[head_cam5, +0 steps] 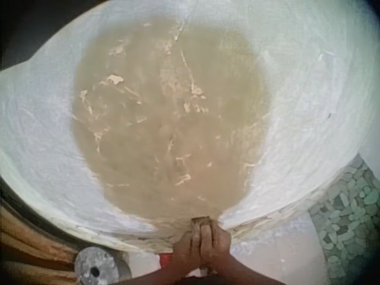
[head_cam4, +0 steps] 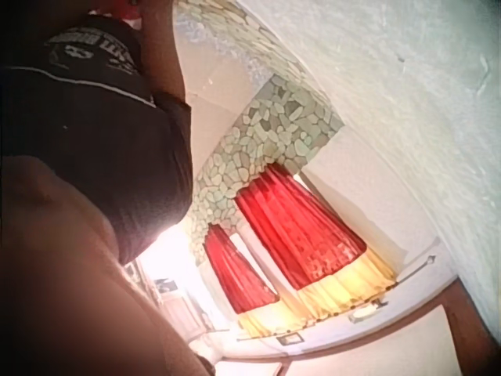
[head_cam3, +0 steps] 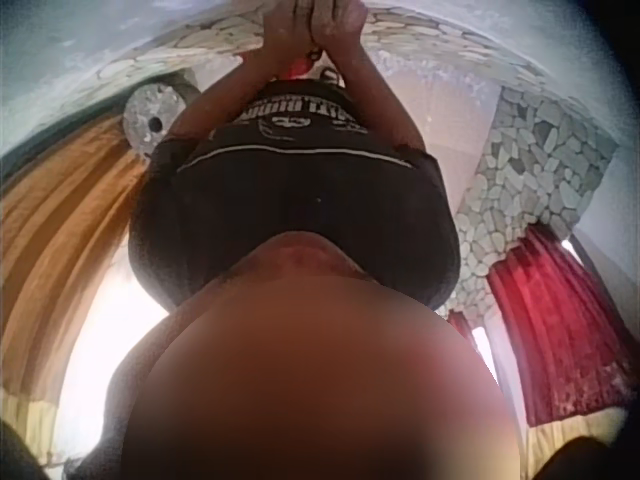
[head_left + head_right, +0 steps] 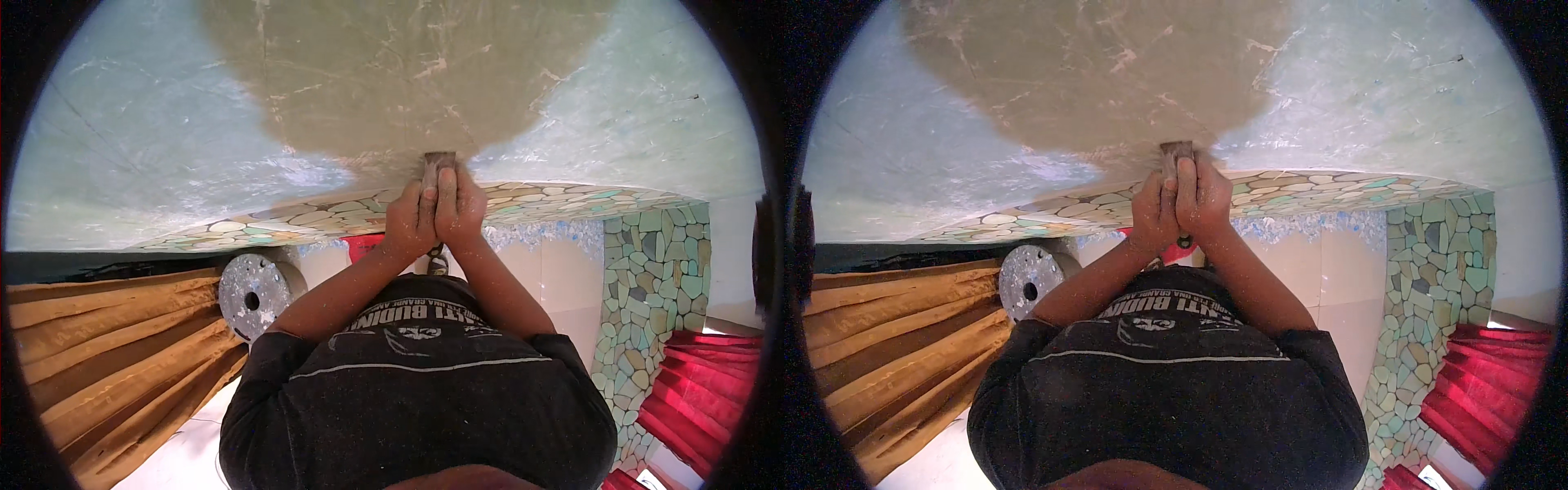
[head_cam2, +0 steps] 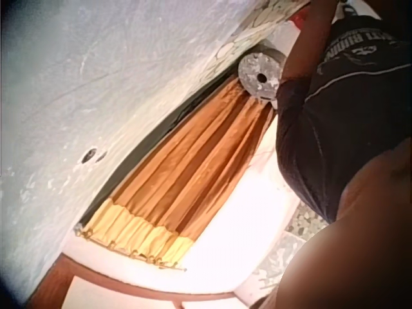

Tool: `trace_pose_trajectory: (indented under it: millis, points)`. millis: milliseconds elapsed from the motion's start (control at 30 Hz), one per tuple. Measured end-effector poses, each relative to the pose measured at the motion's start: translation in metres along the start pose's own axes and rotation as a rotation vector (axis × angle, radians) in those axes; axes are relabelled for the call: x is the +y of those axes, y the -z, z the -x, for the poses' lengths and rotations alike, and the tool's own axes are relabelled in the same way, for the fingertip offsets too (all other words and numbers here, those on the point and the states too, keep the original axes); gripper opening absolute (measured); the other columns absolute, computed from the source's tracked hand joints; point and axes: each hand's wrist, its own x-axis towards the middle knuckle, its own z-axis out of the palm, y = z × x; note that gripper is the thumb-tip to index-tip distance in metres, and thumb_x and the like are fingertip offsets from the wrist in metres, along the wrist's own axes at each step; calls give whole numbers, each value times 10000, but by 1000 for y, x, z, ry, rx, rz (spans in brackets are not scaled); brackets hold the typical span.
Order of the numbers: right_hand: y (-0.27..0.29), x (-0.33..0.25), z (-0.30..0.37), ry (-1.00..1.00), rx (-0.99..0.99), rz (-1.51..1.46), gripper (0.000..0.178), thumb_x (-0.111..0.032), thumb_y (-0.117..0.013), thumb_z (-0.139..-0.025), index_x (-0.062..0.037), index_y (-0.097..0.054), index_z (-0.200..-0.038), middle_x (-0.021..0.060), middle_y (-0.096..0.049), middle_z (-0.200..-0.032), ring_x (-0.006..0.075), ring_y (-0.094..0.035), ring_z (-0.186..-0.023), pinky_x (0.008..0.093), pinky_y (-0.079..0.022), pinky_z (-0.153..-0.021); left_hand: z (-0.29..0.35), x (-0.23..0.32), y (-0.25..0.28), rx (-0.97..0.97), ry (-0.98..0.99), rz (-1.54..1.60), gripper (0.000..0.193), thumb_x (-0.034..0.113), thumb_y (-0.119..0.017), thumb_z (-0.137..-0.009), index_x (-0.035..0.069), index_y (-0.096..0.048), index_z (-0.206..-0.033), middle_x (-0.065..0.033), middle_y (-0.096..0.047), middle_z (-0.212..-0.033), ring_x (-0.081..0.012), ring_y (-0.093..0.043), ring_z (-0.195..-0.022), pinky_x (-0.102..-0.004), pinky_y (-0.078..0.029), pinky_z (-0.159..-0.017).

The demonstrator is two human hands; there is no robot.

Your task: Scraping and filling cracks on a ceiling using a putty knife and sandpaper.

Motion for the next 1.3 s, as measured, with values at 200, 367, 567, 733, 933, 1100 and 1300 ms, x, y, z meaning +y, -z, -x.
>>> trace_pose_trajectory:
  millis: [200,367,567,733,933,1100,1300]
  points:
    - [3,8,7,-83,9,-28,238,-171,-485,-988,25,-593,-907,181,-576,-678,323,-521,-537,352,-425,-503,-1,7,-4,1,17,10,253,250,-459,-1009,31,-501,-889,-227,-550,-678,-460,-565,-617,-490,-416,-509]
    - [6,-5,-13,116,49,59,223,-185,-504,-975,-4,-577,-868,204,-581,-686,394,-577,-582,402,-473,-530,-16,21,-2,53,-36,-3,263,254,-450,-1010,27,-498,-887,-237,-551,-682,-473,-562,-625,-496,-416,-516]
    - [-1,25,27,-148,-61,28,235,-213,-493,-971,-12,-597,-911,203,-584,-682,400,-602,-603,430,-482,-543,16,-10,-5,-71,112,22,262,255,-449,-1010,34,-499,-879,-238,-550,-685,-472,-558,-620,-484,-421,-519]
    - [-1,-1,-6,327,15,265,211,-193,-518,-962,-4,-607,-930,220,-609,-693,410,-620,-622,457,-475,-536,-7,12,7,41,5,-94,274,266,-453,-1011,24,-493,-890,-250,-558,-691,-470,-570,-624,-481,-420,-524]
    - [-9,34,24,-31,-40,94,237,-191,-498,-977,3,-591,-879,196,-574,-643,371,-578,-547,401,-448,-500,12,-12,-2,-54,169,15,280,266,-455,-1012,28,-495,-871,-246,-558,-681,-458,-570,-605,-483,-419,-521]
    - [-6,9,11,129,-58,154,147,-158,-557,-927,-17,-598,-930,197,-597,-687,407,-600,-590,459,-483,-528,9,-1,12,-33,101,-38,279,265,-447,-1015,26,-494,-878,-249,-559,-690,-465,-568,-627,-484,-417,-527]
    - [-17,24,16,62,2,73,143,-151,-553,-930,-17,-602,-935,191,-600,-692,399,-609,-605,456,-484,-537,9,-17,4,17,53,9,281,262,-434,-1020,25,-495,-883,-239,-543,-685,-455,-560,-625,-473,-413,-527]
